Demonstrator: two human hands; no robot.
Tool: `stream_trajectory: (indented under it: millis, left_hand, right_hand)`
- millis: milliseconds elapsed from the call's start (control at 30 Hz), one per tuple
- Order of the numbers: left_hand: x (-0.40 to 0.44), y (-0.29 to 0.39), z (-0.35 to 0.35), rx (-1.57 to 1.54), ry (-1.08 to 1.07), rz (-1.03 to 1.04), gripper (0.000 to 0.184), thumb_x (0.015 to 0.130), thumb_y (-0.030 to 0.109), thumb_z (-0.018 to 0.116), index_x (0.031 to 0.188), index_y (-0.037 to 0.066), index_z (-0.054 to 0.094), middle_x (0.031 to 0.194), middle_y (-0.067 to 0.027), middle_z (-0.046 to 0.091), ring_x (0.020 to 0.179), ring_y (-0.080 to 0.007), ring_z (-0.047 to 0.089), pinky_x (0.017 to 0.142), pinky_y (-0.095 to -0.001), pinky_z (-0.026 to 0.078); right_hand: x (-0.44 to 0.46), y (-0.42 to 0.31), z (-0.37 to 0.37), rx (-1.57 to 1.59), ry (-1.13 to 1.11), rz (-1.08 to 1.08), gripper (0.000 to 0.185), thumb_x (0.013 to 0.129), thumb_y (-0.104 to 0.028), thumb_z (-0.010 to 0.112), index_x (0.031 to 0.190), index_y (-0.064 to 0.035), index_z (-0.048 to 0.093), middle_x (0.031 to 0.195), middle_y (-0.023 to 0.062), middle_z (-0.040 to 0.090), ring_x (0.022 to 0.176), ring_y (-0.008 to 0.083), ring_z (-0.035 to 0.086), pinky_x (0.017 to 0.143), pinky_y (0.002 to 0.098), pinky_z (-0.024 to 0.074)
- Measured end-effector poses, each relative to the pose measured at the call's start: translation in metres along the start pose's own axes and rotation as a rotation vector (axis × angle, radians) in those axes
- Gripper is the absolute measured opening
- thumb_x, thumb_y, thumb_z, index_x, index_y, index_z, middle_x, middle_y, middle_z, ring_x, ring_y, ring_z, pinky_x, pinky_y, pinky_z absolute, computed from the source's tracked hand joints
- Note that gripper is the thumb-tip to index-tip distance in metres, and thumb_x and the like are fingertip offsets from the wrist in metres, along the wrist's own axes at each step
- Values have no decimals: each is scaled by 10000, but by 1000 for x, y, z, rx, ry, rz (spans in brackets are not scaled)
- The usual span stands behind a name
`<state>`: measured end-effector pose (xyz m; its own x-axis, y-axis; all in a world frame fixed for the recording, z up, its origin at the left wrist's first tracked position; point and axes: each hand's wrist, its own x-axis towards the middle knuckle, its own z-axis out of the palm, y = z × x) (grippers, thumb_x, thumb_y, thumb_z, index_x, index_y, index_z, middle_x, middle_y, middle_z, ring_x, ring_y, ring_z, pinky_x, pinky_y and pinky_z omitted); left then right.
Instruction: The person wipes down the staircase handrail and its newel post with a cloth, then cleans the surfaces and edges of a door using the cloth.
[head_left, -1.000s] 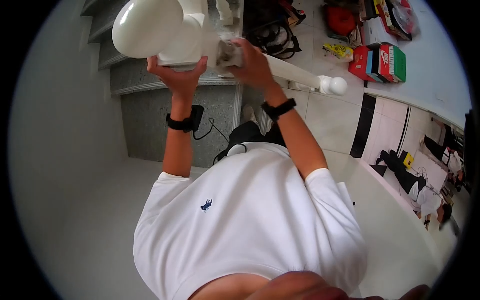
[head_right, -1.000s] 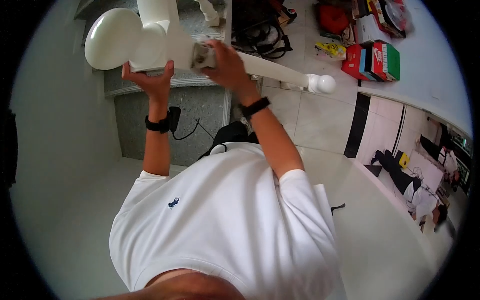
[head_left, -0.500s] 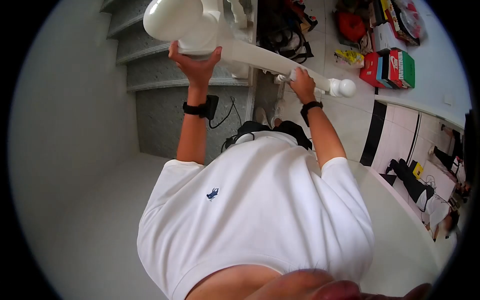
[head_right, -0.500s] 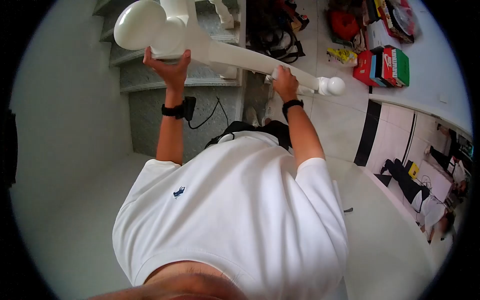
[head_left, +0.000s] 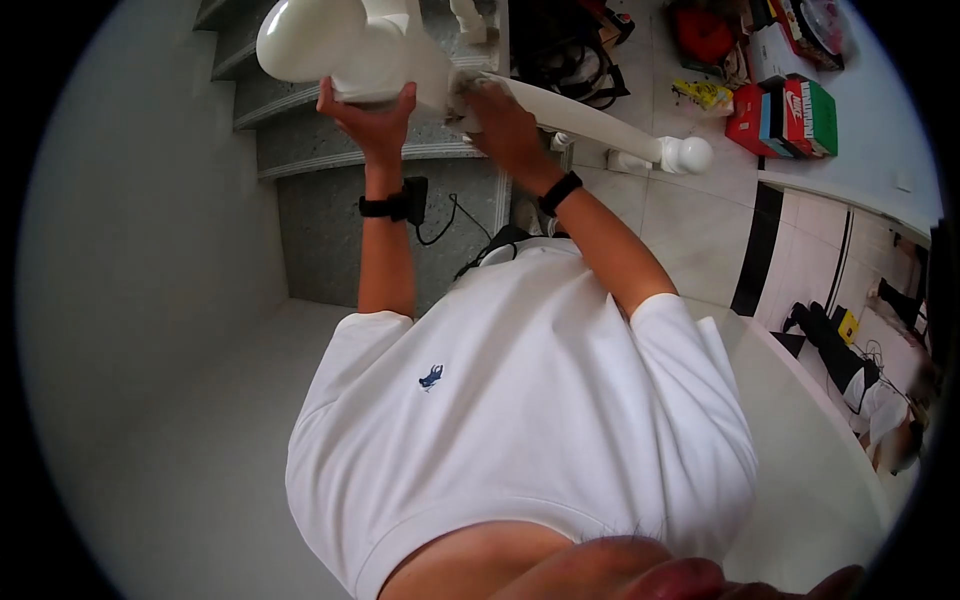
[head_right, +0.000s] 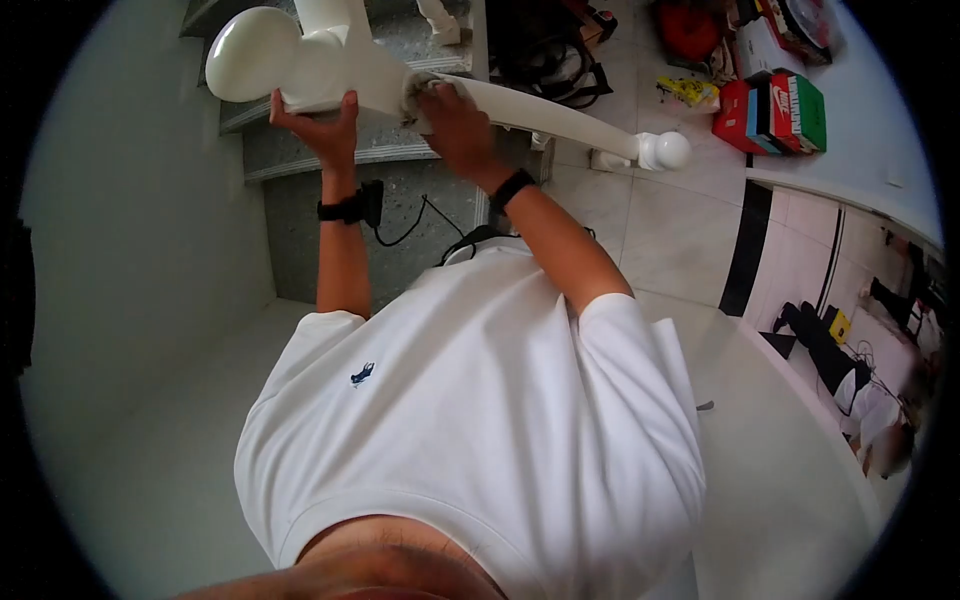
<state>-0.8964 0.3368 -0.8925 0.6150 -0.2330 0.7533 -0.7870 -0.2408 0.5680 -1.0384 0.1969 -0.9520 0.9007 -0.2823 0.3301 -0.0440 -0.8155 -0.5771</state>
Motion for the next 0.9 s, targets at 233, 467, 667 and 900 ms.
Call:
stream_trajectory:
  millis: [233,467,667,900]
  left_hand:
    - [-3,9,-3,1,-15,-59,937,743,302,843,1382,96,189,1376,-204,309,1281,-324,377,1039,-490,379]
    - [-34,79,-10,272,211,139,601,865,165,726,1318,55,345,1279,-139,441,1164,-254,492,827,-339,490]
    - [-71,128,95,-135,-566,-28,466,835,112,726,1221,72,468,1181,-112,535,1063,-223,551,818,-348,472]
    - [-100,147,194,-160,-1197,189,763,756,163,784,1401,88,385,1397,-159,438,1243,-358,468,1001,-487,414]
  right_hand:
    - [-85,127,-9,-332,-195,221,427,756,-132,711,1147,-111,541,1154,118,558,931,335,643,749,470,544]
    - [-253,213,-81,-415,-645,547,396,752,-198,744,1101,-102,583,1073,171,598,902,349,652,763,473,536]
    - [-292,218,-108,-200,-444,782,578,765,-196,726,1272,-117,459,1153,155,589,1043,358,614,842,466,529]
    - [-217,196,-120,135,36,653,630,691,-76,755,1225,-37,423,1179,197,575,1106,399,559,927,440,472]
